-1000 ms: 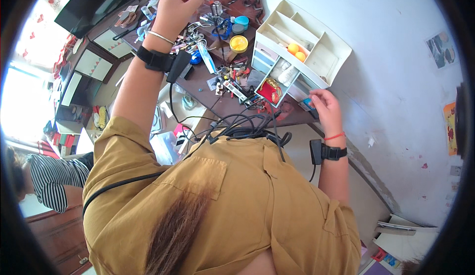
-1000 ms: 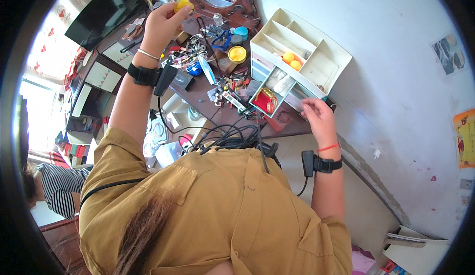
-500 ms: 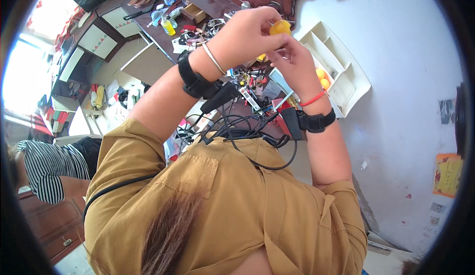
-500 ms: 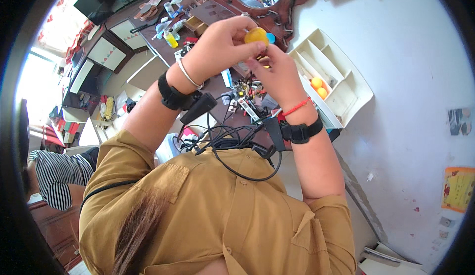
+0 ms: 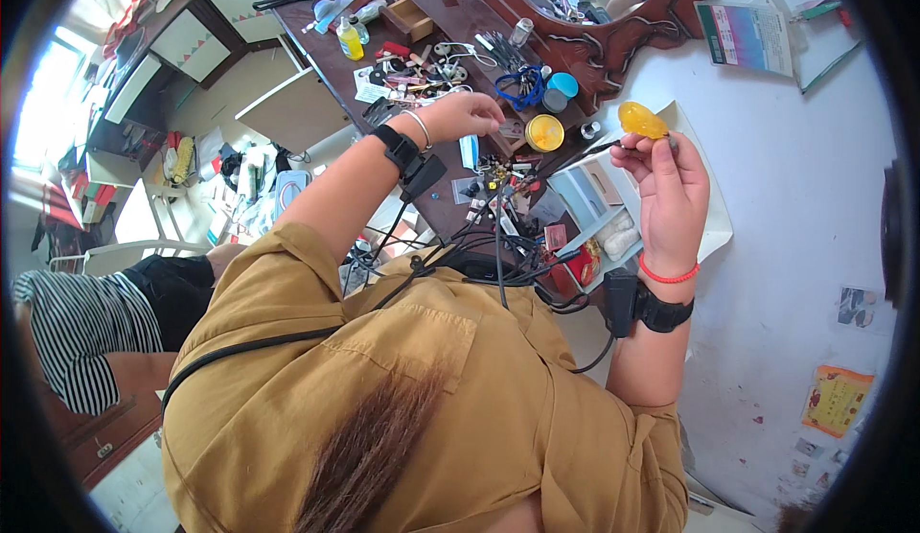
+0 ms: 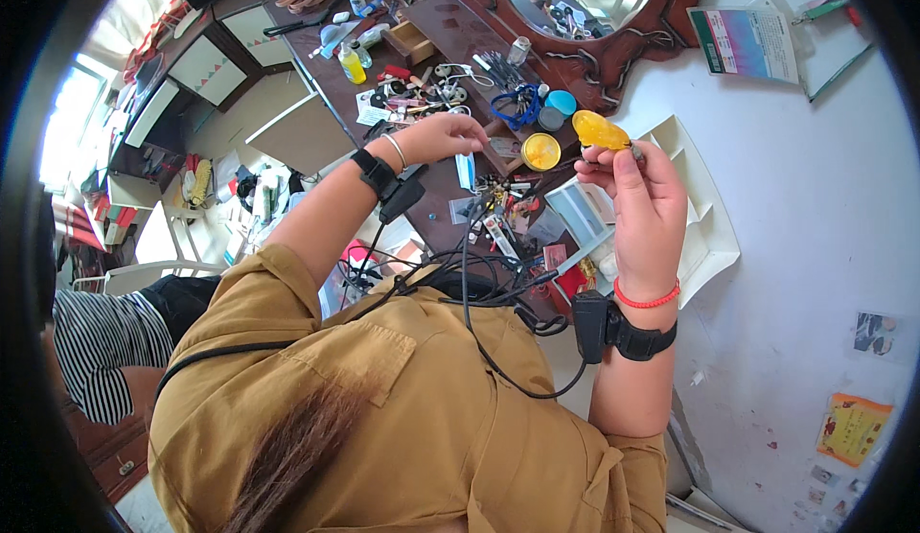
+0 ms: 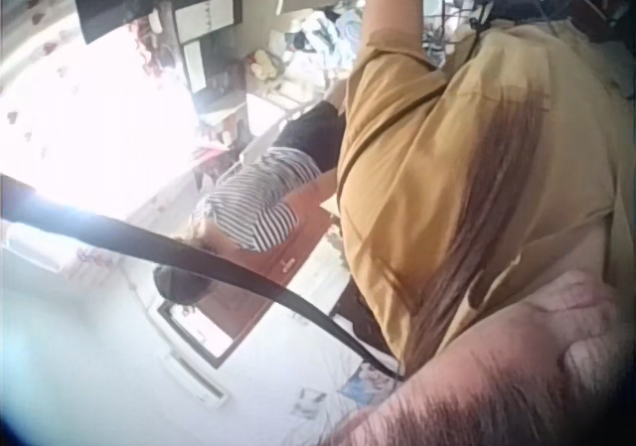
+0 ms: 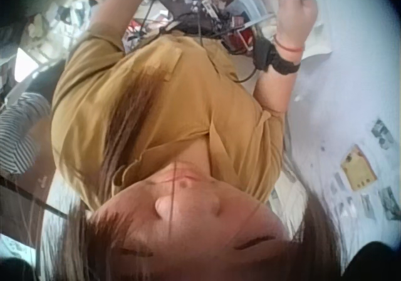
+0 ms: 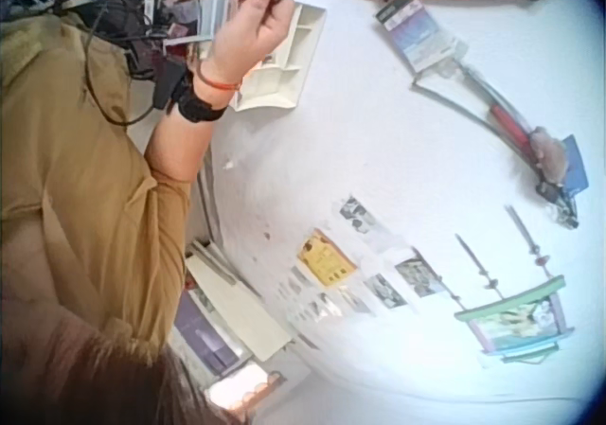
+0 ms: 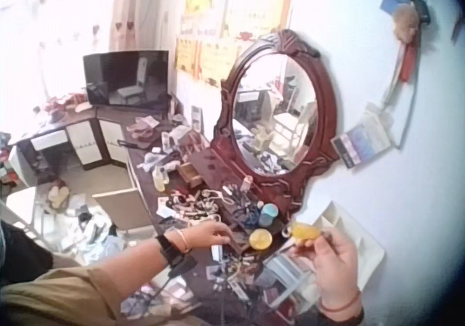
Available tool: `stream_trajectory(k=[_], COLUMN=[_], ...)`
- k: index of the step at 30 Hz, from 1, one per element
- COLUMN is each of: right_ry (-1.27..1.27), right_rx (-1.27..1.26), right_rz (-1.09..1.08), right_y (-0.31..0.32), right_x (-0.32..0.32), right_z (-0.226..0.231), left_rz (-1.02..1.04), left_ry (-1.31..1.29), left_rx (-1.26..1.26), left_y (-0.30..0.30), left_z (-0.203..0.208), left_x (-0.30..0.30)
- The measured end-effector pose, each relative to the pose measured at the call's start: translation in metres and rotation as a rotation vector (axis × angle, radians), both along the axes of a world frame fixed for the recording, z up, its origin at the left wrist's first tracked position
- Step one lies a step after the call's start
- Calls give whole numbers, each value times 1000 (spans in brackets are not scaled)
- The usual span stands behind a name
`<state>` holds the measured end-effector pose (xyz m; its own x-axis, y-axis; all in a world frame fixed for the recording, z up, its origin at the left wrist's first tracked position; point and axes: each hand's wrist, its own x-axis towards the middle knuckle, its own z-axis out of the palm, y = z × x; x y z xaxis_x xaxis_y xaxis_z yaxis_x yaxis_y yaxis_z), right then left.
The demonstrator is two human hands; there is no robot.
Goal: The person handles and organizes various small items including toy parts, cards, and plastic containers on a desk, placing some items into a small tiered organizer box.
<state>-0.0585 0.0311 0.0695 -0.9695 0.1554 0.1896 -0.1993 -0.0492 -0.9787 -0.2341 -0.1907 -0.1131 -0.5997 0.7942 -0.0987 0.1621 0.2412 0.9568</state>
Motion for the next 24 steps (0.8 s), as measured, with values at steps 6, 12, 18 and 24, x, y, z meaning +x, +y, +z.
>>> stream_trajectory(k=[6,12,18,24], right_ry=[61,164,130,75], right_rx=[-99,-97,-96,-147], right_rz=[74,17,-138,-269], right_y=[-13,-11,7,25], right_x=[-22,-28,-17,-1], right_z=[1,8,3,-14], left_rz=[-233,-229,-74,-5], left_ry=[222,193,-130,-232], left_rx=[29,-59,-24,-70], left_y=[25,42,29,22], left_z=[-30,-59,-85,-79], left_x=[9,13,10,17])
